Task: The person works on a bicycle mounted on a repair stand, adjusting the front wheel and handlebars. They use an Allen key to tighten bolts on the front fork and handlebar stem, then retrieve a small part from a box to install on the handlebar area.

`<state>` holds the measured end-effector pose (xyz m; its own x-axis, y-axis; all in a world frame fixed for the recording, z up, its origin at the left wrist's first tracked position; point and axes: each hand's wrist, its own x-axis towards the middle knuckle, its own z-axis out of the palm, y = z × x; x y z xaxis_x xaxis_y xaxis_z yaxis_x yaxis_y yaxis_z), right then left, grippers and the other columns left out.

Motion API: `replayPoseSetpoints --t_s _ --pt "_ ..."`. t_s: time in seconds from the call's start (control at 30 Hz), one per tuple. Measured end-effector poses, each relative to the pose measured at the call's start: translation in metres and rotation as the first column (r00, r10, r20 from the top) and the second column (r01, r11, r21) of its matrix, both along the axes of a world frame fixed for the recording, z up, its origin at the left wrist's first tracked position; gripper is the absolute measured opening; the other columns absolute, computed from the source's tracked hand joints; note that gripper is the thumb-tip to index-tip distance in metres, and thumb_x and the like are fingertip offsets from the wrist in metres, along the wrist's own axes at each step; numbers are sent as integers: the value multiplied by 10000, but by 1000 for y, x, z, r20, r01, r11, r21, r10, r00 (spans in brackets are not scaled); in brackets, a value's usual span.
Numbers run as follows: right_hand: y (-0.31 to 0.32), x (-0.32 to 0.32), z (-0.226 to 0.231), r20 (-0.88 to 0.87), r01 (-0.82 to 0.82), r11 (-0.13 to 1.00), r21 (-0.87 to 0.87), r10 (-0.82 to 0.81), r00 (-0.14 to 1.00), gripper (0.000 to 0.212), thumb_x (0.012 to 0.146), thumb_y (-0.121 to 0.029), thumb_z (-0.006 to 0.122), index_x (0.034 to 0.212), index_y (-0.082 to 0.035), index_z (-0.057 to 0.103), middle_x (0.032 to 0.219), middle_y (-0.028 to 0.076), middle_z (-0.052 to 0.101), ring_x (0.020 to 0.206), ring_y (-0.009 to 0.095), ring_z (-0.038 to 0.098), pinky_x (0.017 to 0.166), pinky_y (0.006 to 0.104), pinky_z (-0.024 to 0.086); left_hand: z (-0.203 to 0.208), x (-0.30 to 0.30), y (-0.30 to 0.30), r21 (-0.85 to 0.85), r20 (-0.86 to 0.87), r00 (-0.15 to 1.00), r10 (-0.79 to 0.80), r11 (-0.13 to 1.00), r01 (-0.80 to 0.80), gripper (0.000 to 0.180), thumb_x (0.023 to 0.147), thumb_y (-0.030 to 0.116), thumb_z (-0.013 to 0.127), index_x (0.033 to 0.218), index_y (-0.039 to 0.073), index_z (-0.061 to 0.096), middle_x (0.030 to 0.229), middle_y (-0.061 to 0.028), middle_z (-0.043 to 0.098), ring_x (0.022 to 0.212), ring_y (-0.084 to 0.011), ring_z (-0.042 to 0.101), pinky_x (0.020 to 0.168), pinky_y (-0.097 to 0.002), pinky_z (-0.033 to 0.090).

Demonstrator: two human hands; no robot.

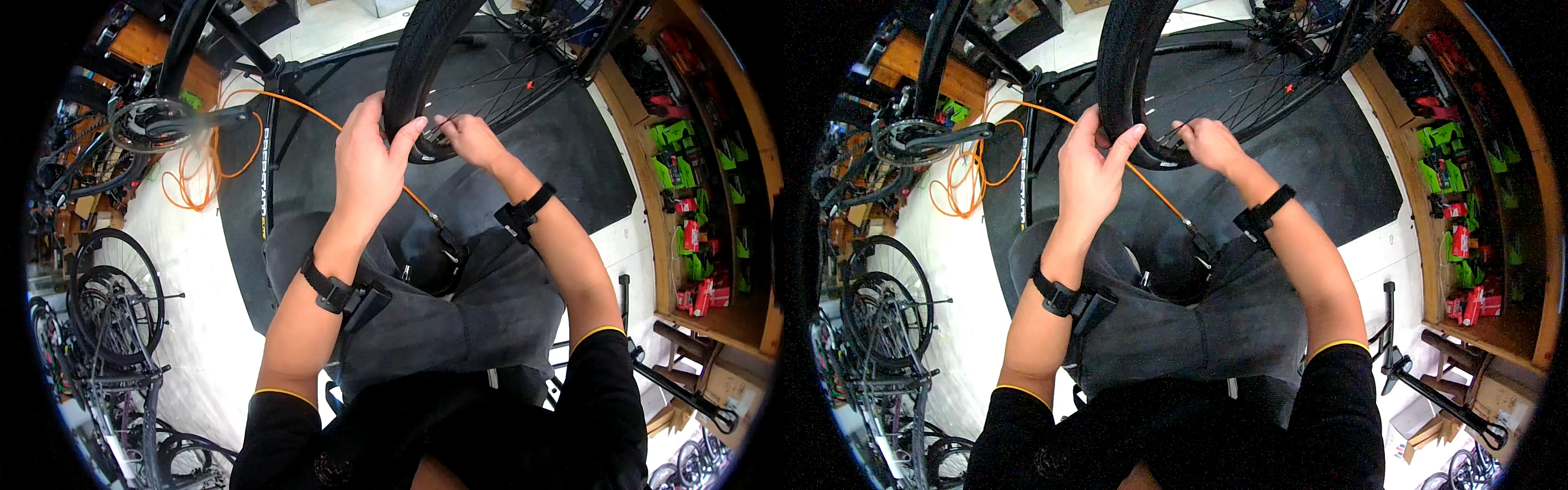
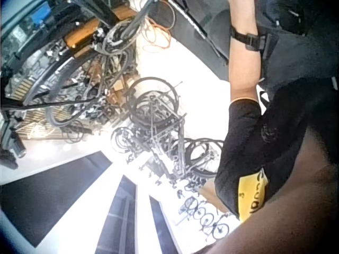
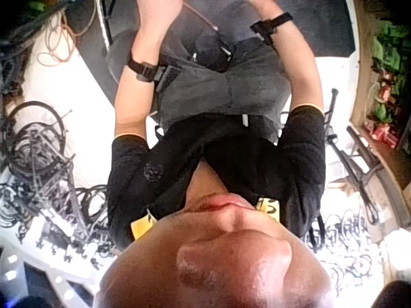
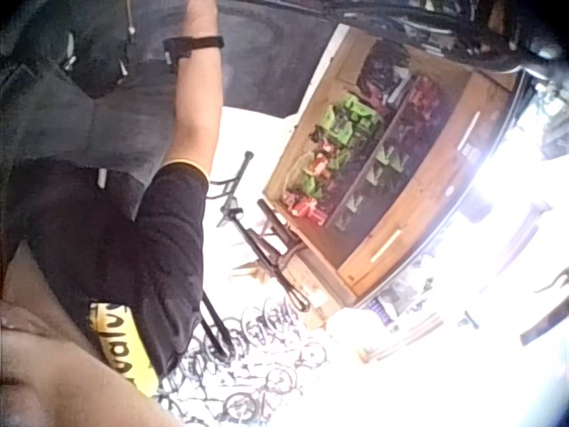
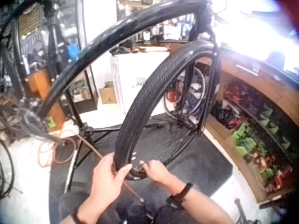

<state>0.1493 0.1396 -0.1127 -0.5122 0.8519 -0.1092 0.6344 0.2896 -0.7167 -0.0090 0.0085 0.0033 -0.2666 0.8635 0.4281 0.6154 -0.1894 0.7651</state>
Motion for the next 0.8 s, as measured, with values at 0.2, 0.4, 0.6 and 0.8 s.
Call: replayPoseSetpoints --t_s 0.2,0.4,0.6,0.8 --pt "0 15 8 1 -87 996 -9 87 996 421 997 -336 481 970 31 686 919 276 677 947 451 650 837 484 502 -1 0 -1 -46 7 999 -48 998 48 360 863 227 758 1104 -6 629 914 -158 644 791 -320 628 697 -394 491" --pt "-1 12 1 -13 -40 998 43 40 999 419 995 -328 497 1015 48 683 921 282 677 940 449 657 847 485 501 2 -2 -1 -67 -13 999 -32 997 31 361 868 236 753 1106 -4 627 903 -161 638 796 -338 623 702 -409 487" --pt "-1 12 -2 -70 -61 998 -7 61 996 319 985 -243 581 961 61 672 800 185 659 759 288 643 721 402 507 1 0 1 -35 7 1000 -28 999 28 354 870 227 751 1108 -4 626 910 -166 642 815 -346 630 719 -412 494" --pt "-3 4 -2 60 -126 987 100 120 991 303 967 -256 616 999 38 682 913 252 681 882 403 678 781 434 517 1 1 1 -69 -1 1000 -31 997 31 362 865 218 751 1118 -6 622 936 -178 647 851 -360 638 740 -422 501"
